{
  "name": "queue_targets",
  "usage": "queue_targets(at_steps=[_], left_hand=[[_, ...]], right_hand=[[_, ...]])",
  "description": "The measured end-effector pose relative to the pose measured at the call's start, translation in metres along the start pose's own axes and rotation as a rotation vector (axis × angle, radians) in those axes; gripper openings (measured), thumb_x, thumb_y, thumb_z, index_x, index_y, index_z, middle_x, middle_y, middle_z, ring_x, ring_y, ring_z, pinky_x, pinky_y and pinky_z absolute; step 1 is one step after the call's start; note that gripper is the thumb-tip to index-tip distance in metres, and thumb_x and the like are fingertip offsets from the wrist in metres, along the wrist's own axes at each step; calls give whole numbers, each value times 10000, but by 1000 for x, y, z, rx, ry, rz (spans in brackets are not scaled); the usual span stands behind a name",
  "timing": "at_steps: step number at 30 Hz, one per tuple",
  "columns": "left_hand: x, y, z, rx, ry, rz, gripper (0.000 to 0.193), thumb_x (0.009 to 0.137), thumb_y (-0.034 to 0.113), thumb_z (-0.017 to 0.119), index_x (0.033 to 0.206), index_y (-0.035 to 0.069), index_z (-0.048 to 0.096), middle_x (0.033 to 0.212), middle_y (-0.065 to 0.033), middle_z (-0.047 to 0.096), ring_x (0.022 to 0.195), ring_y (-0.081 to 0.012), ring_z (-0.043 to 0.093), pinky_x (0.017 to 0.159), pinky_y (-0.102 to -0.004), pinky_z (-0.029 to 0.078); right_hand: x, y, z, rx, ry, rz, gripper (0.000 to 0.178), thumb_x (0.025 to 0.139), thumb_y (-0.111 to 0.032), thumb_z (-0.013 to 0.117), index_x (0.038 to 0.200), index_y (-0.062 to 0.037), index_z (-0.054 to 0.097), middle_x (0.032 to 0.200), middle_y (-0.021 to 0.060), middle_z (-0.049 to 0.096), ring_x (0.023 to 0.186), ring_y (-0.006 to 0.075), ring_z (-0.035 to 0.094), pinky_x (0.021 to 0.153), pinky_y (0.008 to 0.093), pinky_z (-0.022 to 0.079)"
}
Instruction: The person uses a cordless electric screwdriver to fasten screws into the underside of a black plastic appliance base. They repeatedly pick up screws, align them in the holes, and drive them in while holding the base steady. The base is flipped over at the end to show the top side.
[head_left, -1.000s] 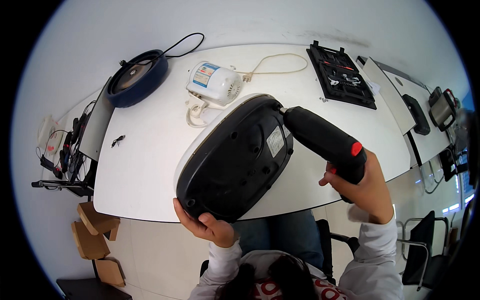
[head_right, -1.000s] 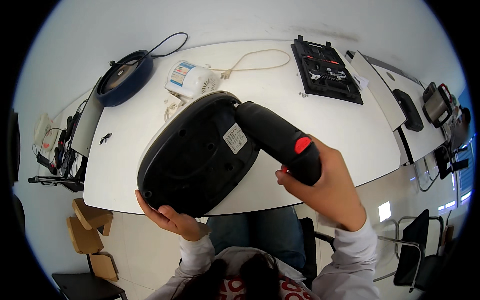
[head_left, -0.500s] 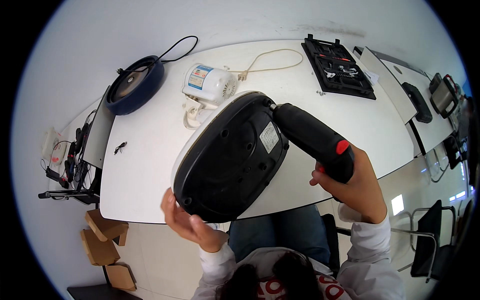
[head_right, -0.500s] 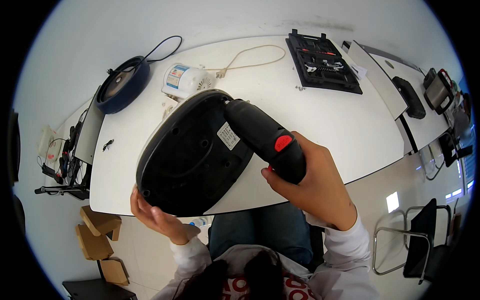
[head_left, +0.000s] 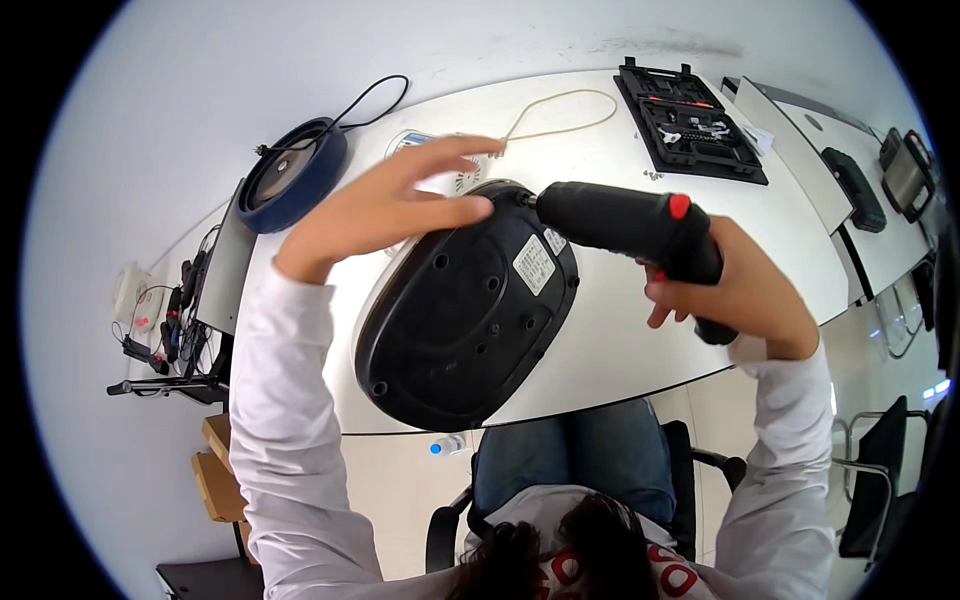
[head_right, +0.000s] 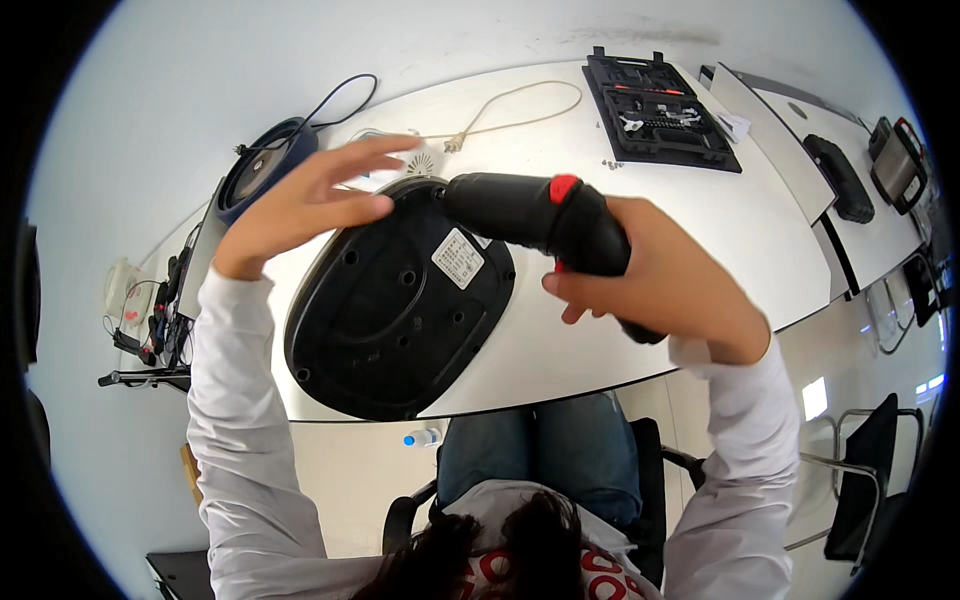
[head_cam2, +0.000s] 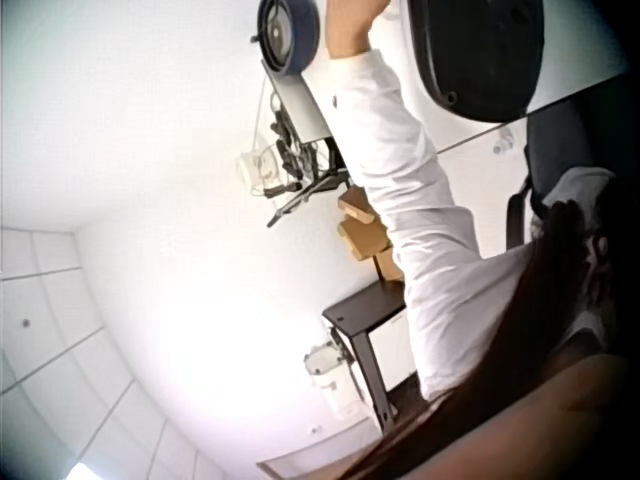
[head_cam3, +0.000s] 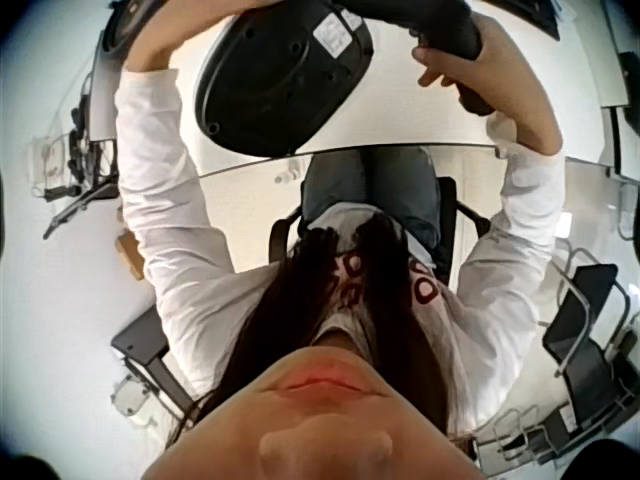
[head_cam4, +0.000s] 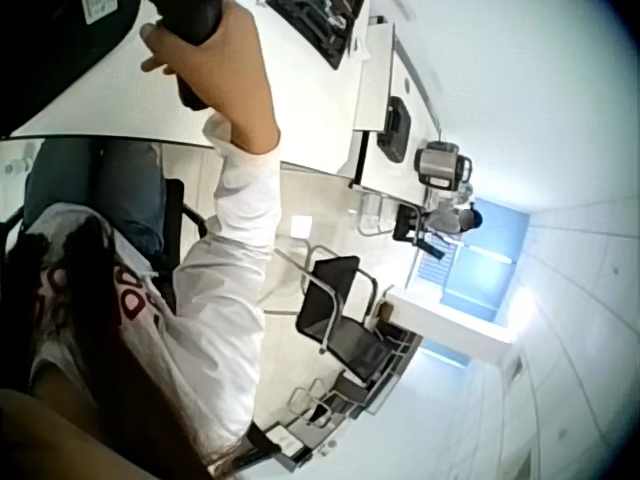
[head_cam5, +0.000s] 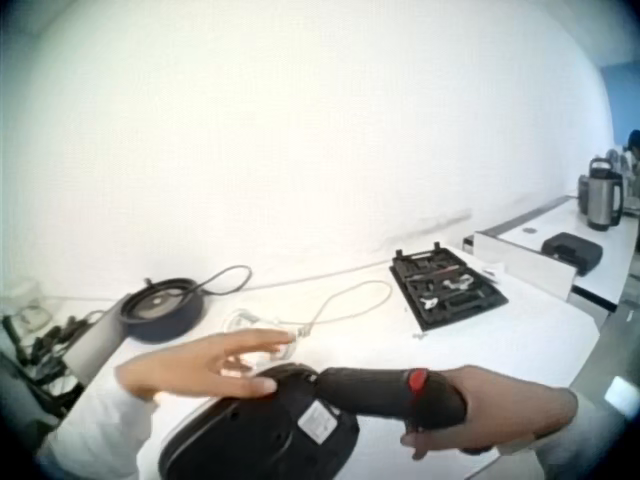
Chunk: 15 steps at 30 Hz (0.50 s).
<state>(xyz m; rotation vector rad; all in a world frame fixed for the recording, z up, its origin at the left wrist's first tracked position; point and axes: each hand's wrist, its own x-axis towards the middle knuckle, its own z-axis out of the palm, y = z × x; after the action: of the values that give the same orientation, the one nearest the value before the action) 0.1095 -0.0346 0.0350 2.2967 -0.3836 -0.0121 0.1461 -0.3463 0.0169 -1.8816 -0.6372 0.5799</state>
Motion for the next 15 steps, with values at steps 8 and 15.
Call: queue_targets(at_steps=[8, 15], left_hand=[[25, -4, 21, 13, -147, -11, 439, 879, 187, 612, 1288, 36, 558, 1117, -123, 639, 1024, -209, 598, 908, -294, 453], [27, 1, 20, 86, -160, -79, 365, 938, 126, 577, 1295, 48, 572, 1142, -77, 644, 1025, -140, 580, 940, -272, 437]], right_hand=[[6, 5, -15, -2, -32, 6, 353, 774, -185, 757, 1028, 7, 604, 848, 84, 654, 703, 181, 705, 636, 269, 546], [6, 20, -7, 40, -17, -52, 354, 772, -205, 752, 1021, 2, 608, 820, 86, 658, 698, 178, 704, 649, 277, 544]])
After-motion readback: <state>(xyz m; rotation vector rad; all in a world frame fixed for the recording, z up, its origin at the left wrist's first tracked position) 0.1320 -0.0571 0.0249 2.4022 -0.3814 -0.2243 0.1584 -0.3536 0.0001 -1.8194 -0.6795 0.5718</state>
